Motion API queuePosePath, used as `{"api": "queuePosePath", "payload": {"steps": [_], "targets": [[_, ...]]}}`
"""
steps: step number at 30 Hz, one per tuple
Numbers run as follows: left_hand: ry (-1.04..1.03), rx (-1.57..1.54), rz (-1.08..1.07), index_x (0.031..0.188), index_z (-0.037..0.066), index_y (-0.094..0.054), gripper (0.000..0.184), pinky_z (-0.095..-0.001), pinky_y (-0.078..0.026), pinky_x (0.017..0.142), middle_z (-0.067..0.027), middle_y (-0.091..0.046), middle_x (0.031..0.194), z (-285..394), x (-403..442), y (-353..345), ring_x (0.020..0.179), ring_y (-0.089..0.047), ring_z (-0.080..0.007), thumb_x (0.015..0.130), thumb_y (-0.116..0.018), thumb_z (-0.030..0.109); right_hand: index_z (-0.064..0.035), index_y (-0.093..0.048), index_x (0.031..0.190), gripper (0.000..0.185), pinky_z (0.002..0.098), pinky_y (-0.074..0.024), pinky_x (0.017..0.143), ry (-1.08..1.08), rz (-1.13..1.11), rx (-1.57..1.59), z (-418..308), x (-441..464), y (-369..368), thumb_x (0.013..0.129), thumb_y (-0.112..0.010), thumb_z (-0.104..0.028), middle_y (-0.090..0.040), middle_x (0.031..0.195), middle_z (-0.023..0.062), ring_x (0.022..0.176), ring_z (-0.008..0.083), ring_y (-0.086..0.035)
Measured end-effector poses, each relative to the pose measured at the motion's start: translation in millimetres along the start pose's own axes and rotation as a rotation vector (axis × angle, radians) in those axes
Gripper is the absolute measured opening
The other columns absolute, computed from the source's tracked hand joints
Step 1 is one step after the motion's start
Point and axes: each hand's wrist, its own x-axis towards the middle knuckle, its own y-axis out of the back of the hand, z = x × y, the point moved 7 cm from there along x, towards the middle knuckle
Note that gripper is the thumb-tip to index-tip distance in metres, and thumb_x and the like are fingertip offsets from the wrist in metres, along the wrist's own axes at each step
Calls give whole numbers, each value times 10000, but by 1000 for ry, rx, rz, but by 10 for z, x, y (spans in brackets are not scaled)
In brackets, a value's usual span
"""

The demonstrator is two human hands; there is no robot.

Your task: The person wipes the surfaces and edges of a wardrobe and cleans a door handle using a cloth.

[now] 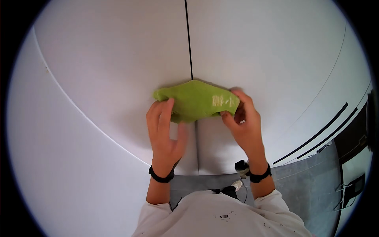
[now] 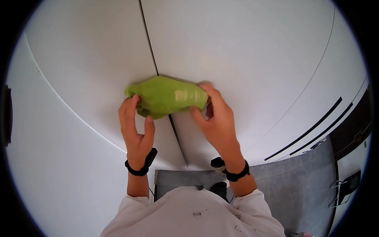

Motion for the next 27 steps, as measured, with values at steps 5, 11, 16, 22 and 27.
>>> {"api": "queuePosePath", "payload": {"steps": [5,11,16,22,27], "targets": [[172,112,30,1242,64,-583,568,-398,-427,867,-126,-512,1060,-64,5,-425,1008,-480,-316,685,-673,-4,-54,-521,1102,406,262,-467,583,-81,-8,-9,390,-59,-5,754,-731,-72,-608,861,54,631,133,-547],[292,106,-52,1148,73,-612,454,-352,-427,824,-104,-486,999,-252,-75,-581,948,-470,-266,708,-683,-11,-57,-509,1067,395,273,-481,601,-146,-44,-55,567,-44,-83,746,-738,-74,-619,892,66,657,153,-578],[129,249,0,1094,40,-592,419,-401,-435,847,-113,-515,1069,-180,-14,-498,1013,-476,-309,688,-669,-27,-59,-486,1047,415,278,-493,681,-30,-151,114,521,-19,-211,736,-759,-27,-594,1087,76,830,134,-573],[-122,71,158,1014,35,-557,371,-434,-435,792,-109,-549,1056,-118,559,-299,981,-521,-340,660,-666,10,-51,-410,1191,510,289,-495,812,120,-5,412,-87,387,-170,800,-736,-22,-525,1136,103,964,146,-545],[-60,58,158,1026,45,-552,368,-438,-444,761,-111,-553,1019,-25,711,-338,905,-537,-340,673,-651,16,-10,-604,1147,288,261,-510,766,254,172,134,-274,531,-110,874,-662,-85,-672,996,94,863,129,-631]]}}
